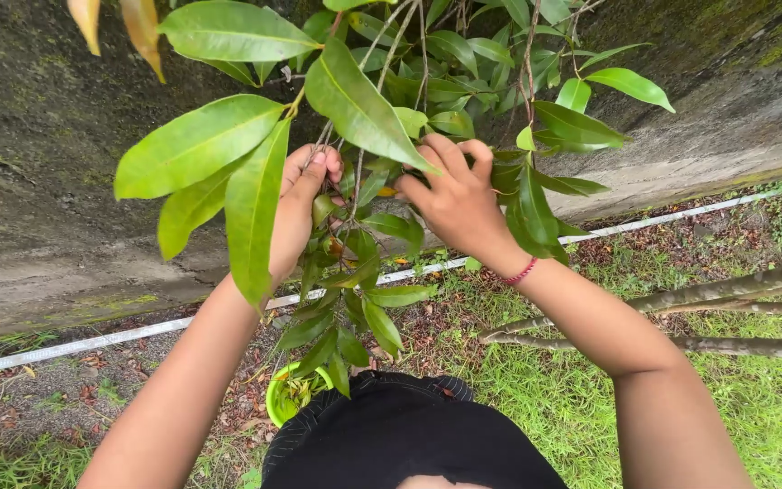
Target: Picking small leaves or fruits from a plant branch and collecting them in a small green bucket.
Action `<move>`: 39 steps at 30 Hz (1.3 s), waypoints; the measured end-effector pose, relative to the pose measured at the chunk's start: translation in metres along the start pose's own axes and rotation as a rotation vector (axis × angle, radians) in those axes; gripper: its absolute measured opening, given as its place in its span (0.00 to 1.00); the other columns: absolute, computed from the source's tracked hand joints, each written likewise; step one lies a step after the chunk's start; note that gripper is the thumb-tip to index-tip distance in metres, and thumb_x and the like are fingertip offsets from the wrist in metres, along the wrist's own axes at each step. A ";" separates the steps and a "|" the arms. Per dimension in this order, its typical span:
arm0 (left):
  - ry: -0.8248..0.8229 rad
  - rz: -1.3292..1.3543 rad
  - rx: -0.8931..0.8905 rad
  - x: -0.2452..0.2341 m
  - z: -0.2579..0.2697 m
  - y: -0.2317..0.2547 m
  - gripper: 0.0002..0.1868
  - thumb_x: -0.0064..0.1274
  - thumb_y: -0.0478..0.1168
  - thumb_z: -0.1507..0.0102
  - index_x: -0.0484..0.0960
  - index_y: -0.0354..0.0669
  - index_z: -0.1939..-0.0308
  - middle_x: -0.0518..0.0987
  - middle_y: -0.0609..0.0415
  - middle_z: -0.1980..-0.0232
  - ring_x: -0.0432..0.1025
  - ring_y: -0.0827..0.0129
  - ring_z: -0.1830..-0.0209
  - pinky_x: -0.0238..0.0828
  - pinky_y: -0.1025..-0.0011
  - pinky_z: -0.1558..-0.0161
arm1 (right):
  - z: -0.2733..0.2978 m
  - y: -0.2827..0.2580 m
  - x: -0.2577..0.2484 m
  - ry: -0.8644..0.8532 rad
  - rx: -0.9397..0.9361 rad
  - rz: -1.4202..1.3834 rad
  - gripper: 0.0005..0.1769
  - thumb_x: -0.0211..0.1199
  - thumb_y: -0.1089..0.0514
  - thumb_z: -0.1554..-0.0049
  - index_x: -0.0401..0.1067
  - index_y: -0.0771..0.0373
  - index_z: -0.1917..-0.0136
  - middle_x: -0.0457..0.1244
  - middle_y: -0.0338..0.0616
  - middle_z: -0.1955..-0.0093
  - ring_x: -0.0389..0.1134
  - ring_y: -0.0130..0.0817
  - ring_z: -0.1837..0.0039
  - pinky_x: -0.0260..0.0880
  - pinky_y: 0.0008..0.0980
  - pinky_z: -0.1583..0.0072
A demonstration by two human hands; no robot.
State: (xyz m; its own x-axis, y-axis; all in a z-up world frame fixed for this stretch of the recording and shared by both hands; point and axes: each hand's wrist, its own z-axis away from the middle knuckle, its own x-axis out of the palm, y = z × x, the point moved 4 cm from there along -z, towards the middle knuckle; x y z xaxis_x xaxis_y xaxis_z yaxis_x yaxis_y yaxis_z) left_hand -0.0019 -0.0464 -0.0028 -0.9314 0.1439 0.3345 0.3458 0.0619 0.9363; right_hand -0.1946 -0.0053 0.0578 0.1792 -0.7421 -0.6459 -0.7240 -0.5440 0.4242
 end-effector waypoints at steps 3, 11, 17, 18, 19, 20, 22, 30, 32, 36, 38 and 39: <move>-0.036 -0.069 -0.006 0.001 0.003 0.008 0.14 0.36 0.47 0.25 0.72 0.45 0.58 0.69 0.57 0.63 0.71 0.78 0.68 0.78 0.79 0.66 | 0.001 0.006 -0.005 -0.040 0.078 -0.099 0.10 0.66 0.49 0.39 0.76 0.53 0.60 0.66 0.40 0.52 0.64 0.37 0.36 0.46 0.45 0.35; -0.071 -0.142 0.025 -0.017 -0.030 -0.028 0.15 0.36 0.47 0.25 0.74 0.46 0.58 0.71 0.58 0.64 0.69 0.78 0.66 0.77 0.78 0.65 | 0.013 0.020 -0.008 -0.012 0.069 -0.315 0.08 0.66 0.51 0.38 0.75 0.54 0.57 0.67 0.41 0.52 0.65 0.43 0.36 0.51 0.44 0.39; -0.020 -0.090 -0.012 0.000 0.001 0.009 0.13 0.36 0.45 0.25 0.73 0.46 0.58 0.69 0.57 0.64 0.68 0.78 0.67 0.78 0.78 0.63 | -0.001 0.020 -0.032 -0.272 0.133 -0.665 0.04 0.71 0.52 0.45 0.78 0.50 0.61 0.68 0.46 0.40 0.59 0.54 0.27 0.54 0.50 0.36; -0.032 -0.122 -0.002 0.001 0.003 0.014 0.14 0.36 0.44 0.25 0.74 0.45 0.59 0.69 0.57 0.64 0.67 0.78 0.66 0.78 0.77 0.61 | -0.002 0.019 -0.035 -0.397 0.175 -0.730 0.02 0.72 0.54 0.46 0.80 0.48 0.61 0.67 0.48 0.33 0.55 0.57 0.24 0.54 0.52 0.33; -0.033 -0.121 -0.001 0.002 0.002 0.007 0.14 0.36 0.44 0.25 0.74 0.45 0.59 0.69 0.57 0.64 0.67 0.78 0.66 0.78 0.77 0.61 | -0.003 0.020 -0.039 -0.396 0.175 -0.728 0.02 0.72 0.54 0.46 0.80 0.48 0.61 0.67 0.48 0.33 0.55 0.57 0.24 0.54 0.52 0.33; -0.019 -0.104 0.010 0.003 0.001 0.001 0.13 0.36 0.45 0.25 0.74 0.45 0.58 0.69 0.57 0.63 0.67 0.77 0.63 0.76 0.76 0.60 | -0.003 0.021 -0.041 -0.446 0.224 -0.787 0.02 0.71 0.56 0.46 0.80 0.51 0.61 0.65 0.50 0.30 0.52 0.60 0.22 0.49 0.63 0.31; -0.006 -0.084 0.018 0.004 0.001 0.000 0.13 0.37 0.46 0.26 0.73 0.45 0.57 0.68 0.56 0.61 0.66 0.75 0.60 0.75 0.76 0.59 | -0.009 0.020 -0.050 -0.499 0.276 -0.846 0.01 0.70 0.58 0.46 0.80 0.53 0.61 0.62 0.53 0.26 0.48 0.64 0.20 0.45 0.73 0.29; -0.044 -0.162 0.038 0.002 0.004 0.010 0.13 0.34 0.42 0.25 0.73 0.47 0.59 0.70 0.58 0.64 0.64 0.77 0.65 0.74 0.76 0.60 | -0.011 0.017 -0.065 -0.457 0.319 -1.147 0.06 0.70 0.58 0.47 0.77 0.57 0.65 0.52 0.59 0.20 0.34 0.67 0.16 0.27 0.76 0.25; -0.038 -0.159 0.040 0.000 0.006 0.008 0.13 0.35 0.42 0.25 0.73 0.47 0.60 0.70 0.58 0.64 0.64 0.77 0.66 0.73 0.76 0.60 | 0.015 0.019 -0.056 -0.436 0.309 -1.156 0.08 0.69 0.55 0.46 0.76 0.54 0.66 0.60 0.48 0.28 0.50 0.41 0.39 0.42 0.58 0.28; -0.026 -0.151 0.055 0.000 0.007 0.008 0.12 0.36 0.41 0.26 0.74 0.46 0.61 0.69 0.58 0.64 0.62 0.77 0.67 0.71 0.78 0.61 | 0.024 0.021 -0.066 -0.377 0.353 -1.090 0.06 0.72 0.60 0.50 0.77 0.62 0.65 0.49 0.64 0.19 0.38 0.70 0.18 0.33 0.77 0.25; -0.028 -0.148 0.057 0.002 0.009 0.007 0.12 0.36 0.41 0.26 0.74 0.46 0.61 0.69 0.58 0.64 0.62 0.78 0.68 0.70 0.78 0.62 | 0.020 0.023 -0.076 -0.337 0.424 -1.093 0.06 0.71 0.59 0.49 0.76 0.59 0.65 0.52 0.63 0.21 0.41 0.69 0.18 0.33 0.77 0.25; -0.028 -0.143 0.057 0.003 0.011 0.006 0.12 0.36 0.41 0.26 0.74 0.46 0.61 0.68 0.58 0.64 0.62 0.78 0.68 0.69 0.78 0.62 | 0.019 0.025 -0.081 -0.298 0.496 -1.096 0.06 0.70 0.58 0.47 0.75 0.56 0.65 0.55 0.62 0.23 0.44 0.67 0.19 0.34 0.78 0.25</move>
State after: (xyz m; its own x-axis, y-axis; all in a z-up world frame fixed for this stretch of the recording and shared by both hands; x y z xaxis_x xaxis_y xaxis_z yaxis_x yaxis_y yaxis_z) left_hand -0.0015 -0.0350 0.0024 -0.9684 0.1566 0.1941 0.2162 0.1393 0.9664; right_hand -0.2400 0.0489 0.1086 0.7378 0.1644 -0.6548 -0.4732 -0.5658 -0.6753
